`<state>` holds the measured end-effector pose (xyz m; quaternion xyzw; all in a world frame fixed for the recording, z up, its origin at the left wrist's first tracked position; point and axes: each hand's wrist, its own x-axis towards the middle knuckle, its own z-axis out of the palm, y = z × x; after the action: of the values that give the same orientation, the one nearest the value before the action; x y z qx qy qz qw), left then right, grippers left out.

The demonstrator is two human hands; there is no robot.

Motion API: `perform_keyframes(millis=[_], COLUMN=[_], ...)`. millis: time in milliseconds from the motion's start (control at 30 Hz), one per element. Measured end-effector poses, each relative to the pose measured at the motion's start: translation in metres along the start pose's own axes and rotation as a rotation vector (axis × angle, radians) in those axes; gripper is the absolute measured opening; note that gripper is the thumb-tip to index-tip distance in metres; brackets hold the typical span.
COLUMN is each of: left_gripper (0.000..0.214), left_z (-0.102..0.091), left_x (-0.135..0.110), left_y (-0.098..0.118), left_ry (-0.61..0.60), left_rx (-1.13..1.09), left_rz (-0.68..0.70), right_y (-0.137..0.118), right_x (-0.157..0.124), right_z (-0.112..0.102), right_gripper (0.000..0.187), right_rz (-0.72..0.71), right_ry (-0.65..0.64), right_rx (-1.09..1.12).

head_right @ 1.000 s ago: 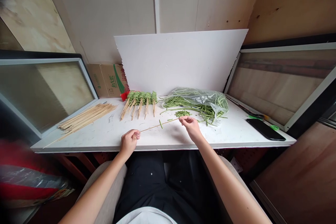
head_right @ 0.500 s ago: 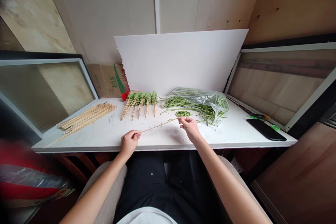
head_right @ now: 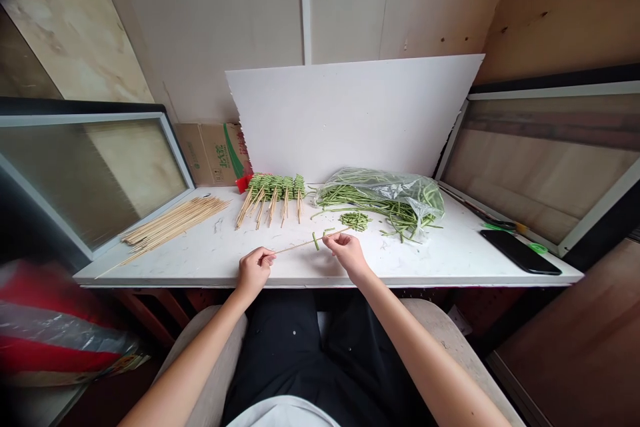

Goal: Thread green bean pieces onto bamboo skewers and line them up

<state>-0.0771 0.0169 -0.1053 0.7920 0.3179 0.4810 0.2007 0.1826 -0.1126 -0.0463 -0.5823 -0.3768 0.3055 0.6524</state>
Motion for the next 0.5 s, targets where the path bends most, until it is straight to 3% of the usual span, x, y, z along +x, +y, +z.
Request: perform_keyframes(millis=[333, 500], left_gripper=[0.028, 0.023], left_z=[-0.001, 0.000], left_x=[0.000, 0.001], left_y=[0.004, 0.006], left_ry=[-0.003, 0.009], left_rx=[-0.004, 0.010], left_rz=[0.070, 0.015], right_y=[0.006, -0.004], right_x=[-0.007, -0.006], right_z=[0.012, 0.007], right_gripper=[0.052, 0.048], right_rz=[0.018, -0.003], right_ry=[-0.043, -0.115], right_rx=[-0.047, -0.090])
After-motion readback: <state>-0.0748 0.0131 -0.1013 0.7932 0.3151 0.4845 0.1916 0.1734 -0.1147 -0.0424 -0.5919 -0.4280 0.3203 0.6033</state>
